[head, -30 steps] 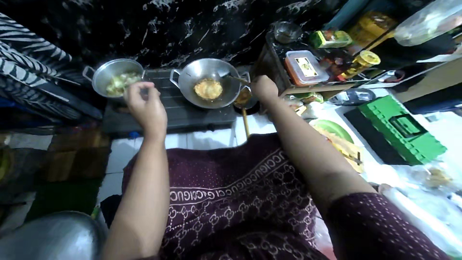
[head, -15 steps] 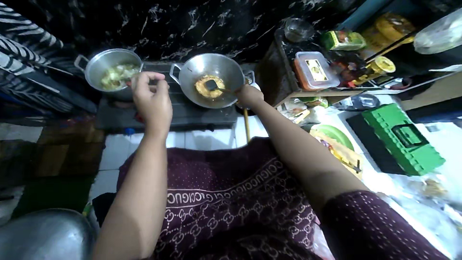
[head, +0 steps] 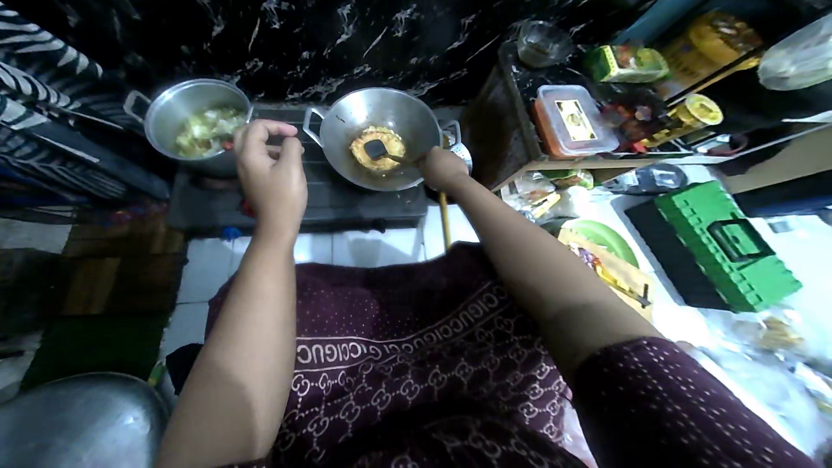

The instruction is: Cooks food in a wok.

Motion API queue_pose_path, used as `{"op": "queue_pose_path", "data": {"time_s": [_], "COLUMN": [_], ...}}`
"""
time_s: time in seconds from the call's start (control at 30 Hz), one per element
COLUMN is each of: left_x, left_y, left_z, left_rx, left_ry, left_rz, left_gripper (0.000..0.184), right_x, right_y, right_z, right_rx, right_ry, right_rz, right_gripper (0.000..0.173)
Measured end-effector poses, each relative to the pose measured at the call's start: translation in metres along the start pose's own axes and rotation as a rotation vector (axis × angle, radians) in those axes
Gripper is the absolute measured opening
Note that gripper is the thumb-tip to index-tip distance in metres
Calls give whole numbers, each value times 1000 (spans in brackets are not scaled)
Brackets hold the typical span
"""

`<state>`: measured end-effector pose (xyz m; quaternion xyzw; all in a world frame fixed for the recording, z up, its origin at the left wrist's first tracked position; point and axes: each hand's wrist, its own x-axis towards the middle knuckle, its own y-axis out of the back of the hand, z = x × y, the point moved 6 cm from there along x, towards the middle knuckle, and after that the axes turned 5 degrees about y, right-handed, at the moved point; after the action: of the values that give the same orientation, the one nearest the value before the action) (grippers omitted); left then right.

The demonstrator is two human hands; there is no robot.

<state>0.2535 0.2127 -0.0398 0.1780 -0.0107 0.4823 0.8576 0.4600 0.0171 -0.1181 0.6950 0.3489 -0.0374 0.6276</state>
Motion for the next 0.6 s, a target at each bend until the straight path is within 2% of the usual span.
{"op": "queue_pose_path", "data": {"time_s": [0.6], "left_x": [2], "left_y": [-2], "left_z": [-1], "left_rx": [0], "left_ry": [29], "left_rz": [-24], "left_gripper": [19], "right_x": [-3], "right_y": [-1], "right_z": [6], "right_rx": [-97], "right_ry": [-41], "right_rz": [43], "right_gripper": [29]}}
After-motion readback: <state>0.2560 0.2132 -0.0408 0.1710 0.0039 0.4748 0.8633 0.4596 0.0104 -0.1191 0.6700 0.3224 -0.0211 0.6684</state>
